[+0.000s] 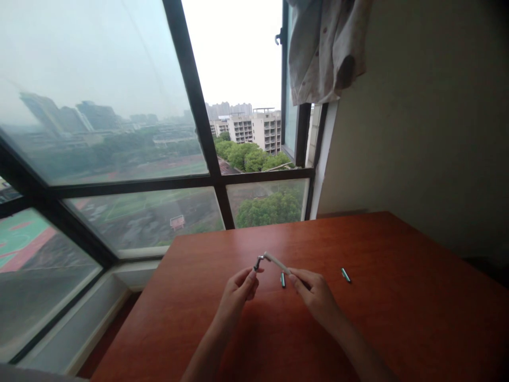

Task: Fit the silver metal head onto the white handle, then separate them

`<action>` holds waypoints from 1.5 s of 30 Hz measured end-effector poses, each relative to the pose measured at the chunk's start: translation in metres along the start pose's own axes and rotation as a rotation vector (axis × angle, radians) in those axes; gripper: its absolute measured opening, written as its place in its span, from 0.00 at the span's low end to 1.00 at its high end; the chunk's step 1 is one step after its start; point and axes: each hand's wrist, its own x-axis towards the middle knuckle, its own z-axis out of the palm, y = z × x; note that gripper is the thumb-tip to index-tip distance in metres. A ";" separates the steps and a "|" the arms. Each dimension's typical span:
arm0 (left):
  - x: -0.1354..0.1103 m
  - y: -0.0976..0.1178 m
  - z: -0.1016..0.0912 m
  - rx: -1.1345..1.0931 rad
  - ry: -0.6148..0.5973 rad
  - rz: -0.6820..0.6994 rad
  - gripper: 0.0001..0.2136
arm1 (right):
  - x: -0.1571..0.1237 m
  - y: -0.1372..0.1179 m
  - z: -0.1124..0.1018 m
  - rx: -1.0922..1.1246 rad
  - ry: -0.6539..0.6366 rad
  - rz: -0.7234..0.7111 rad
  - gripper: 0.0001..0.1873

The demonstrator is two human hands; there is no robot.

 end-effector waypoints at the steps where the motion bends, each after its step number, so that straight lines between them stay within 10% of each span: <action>1: 0.000 0.001 0.000 0.003 0.004 -0.001 0.24 | 0.000 0.001 0.000 -0.002 0.001 0.003 0.17; 15: 0.000 -0.001 0.000 0.027 0.040 0.042 0.22 | 0.002 0.009 -0.007 -0.099 0.032 0.111 0.15; 26: 0.000 -0.005 0.005 0.104 0.018 0.039 0.23 | 0.002 0.049 -0.061 -0.844 0.047 0.502 0.15; 45: 0.001 -0.012 0.003 0.268 0.006 0.102 0.21 | 0.000 0.056 -0.066 -0.979 0.028 0.593 0.10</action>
